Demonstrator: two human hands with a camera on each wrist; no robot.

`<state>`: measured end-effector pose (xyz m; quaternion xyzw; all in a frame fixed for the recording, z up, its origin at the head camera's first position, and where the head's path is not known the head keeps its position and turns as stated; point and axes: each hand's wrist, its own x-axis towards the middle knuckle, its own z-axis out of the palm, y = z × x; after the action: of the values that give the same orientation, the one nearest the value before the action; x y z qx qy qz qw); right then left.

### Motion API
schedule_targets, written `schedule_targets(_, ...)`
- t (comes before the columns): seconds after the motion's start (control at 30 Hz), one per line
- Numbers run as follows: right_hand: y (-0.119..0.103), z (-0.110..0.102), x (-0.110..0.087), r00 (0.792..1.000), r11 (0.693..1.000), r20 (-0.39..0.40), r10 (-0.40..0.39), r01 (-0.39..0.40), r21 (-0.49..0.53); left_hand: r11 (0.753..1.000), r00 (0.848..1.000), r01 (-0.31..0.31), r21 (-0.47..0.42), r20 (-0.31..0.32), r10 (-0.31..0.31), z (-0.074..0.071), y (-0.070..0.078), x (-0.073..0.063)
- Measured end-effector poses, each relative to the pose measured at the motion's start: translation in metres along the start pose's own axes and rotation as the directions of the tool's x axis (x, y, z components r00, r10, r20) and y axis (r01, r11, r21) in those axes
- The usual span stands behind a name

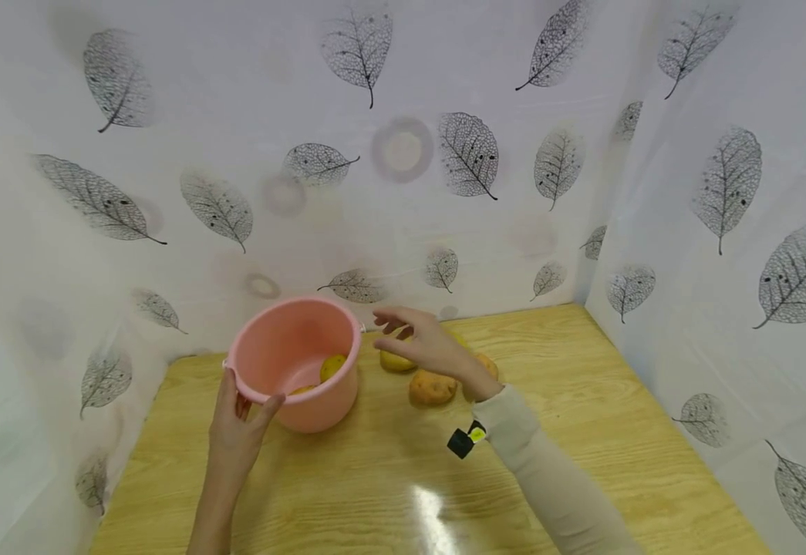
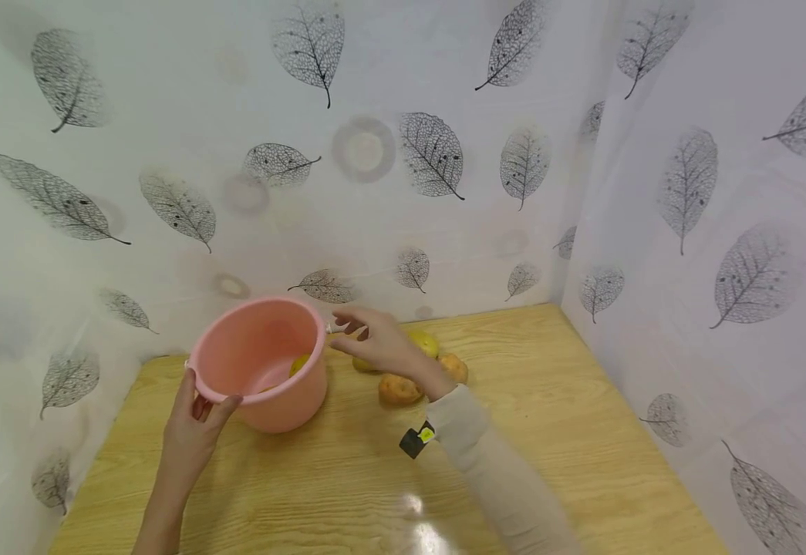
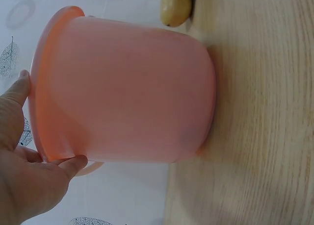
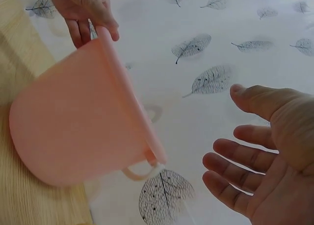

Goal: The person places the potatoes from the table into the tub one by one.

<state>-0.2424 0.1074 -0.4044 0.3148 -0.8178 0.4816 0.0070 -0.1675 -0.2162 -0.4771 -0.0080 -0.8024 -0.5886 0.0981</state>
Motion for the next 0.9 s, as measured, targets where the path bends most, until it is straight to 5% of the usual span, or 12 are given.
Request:
schedule_targets(0.6, 0.033, -0.044, -0.052, 0.989, 0.99, -0.094, 0.117, -0.123, -0.067, 1.0, 1.0, 0.021, 0.021, -0.005, -0.021, -0.001, -0.003, 0.001)
schedule_targets(0.9, 0.048, -0.066, -0.08, 0.963, 0.969, -0.151, 0.222, -0.235, -0.074, 1.0, 1.0, 0.0, 0.007, 0.001, 0.0, -0.001, -0.002, 0.0)
